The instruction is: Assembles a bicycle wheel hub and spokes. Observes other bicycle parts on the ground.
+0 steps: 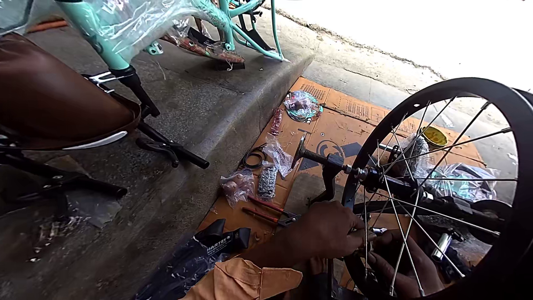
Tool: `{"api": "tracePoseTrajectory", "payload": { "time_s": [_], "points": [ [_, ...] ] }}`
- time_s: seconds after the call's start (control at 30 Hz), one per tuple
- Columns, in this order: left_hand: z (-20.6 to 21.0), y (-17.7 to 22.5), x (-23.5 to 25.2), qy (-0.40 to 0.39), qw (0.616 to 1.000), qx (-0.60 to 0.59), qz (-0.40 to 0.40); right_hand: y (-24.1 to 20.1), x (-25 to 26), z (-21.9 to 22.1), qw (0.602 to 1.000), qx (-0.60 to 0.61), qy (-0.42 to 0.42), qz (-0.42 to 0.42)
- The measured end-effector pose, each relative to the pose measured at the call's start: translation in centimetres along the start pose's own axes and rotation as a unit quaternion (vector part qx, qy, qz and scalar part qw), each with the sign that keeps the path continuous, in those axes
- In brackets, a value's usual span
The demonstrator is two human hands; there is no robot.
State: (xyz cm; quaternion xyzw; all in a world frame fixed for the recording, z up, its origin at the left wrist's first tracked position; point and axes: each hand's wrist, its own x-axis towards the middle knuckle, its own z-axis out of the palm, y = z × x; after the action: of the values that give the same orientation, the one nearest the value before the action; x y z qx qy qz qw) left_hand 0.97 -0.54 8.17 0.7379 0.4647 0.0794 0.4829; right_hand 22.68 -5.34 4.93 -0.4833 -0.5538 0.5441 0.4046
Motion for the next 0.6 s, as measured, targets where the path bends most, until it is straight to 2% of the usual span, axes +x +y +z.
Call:
{"api": "tracePoseTrajectory", "payload": {
  "time_s": [0.1, 0.2, 0.3, 0.43, 0.6],
  "points": [
    [-0.2, 0.3, 0.2, -0.023, 0.999, 0.023, -0.017, 0.2, 0.0, -0.1, 1.000, -0.011, -0.005, -0.010],
    [0.5, 2.0, 0.3, 0.016, 0.992, 0.104, -0.070, 0.8, 0.5, -0.1, 0.999, -0.043, -0.009, -0.006],
    [1.4, 2.4, 0.2, 0.060, 0.985, 0.147, -0.063, 1.2, 0.7, -0.8, 0.998, -0.064, -0.019, 0.015],
    [1.6, 1.2, -0.3, 0.095, 0.990, 0.101, -0.023, 1.2, 0.9, -0.7, 0.999, -0.016, -0.039, -0.007],
    [1.8, 0.5, -0.1, 0.136, 0.989, 0.056, 0.013, 1.3, 1.0, -1.0, 0.998, 0.037, -0.048, 0.023]
  ]
}}
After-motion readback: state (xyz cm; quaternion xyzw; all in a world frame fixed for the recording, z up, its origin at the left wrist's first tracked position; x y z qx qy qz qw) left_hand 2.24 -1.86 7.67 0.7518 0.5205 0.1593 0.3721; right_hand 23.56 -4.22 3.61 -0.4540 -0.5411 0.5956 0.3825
